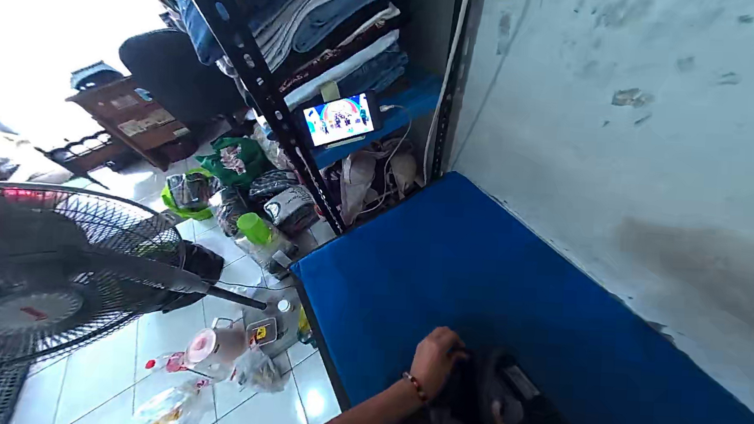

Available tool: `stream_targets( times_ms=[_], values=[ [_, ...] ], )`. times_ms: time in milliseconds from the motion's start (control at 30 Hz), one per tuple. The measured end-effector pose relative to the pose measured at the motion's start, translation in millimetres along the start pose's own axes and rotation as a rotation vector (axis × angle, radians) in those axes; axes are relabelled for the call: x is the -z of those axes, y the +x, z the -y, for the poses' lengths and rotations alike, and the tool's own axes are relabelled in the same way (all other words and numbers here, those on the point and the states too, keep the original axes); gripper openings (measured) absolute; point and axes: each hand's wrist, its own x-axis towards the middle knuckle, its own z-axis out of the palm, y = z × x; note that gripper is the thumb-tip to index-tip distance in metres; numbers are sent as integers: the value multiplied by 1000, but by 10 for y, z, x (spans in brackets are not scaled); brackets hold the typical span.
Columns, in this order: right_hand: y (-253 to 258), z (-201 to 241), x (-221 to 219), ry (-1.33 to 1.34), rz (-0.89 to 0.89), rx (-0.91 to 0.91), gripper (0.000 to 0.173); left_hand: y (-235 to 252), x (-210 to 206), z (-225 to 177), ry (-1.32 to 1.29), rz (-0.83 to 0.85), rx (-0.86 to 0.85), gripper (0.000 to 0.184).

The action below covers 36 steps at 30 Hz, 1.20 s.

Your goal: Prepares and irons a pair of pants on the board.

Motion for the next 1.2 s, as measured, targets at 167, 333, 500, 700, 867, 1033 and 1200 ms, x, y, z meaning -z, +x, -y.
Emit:
stream_targets(
  times_ms=[167,333,500,700,867,1033,1200],
  values=[
    [84,31,202,-414,-222,59,58,208,-256,247,333,19,13,25],
    [-15,198,264,-754,-319,-175,43,40,-122,48,287,-29,-68,23],
    [-98,190,184,-694,-465,-22,34,-658,-137,223,470,3,-596,27],
    [-128,291,79,-675,-452,-7,33,-952,-371,309,649,58,-351,63],
    [-46,234,196,-644,-347,4,31,-748,-238,-70,411,366,100,42],
    [-206,154,199,-306,-91,172,18,-625,89,-78,231,834,115,42],
    [-65,-126,173,-87,-387,50,28,-628,-59,79,278,129,-3,31]
  ],
)
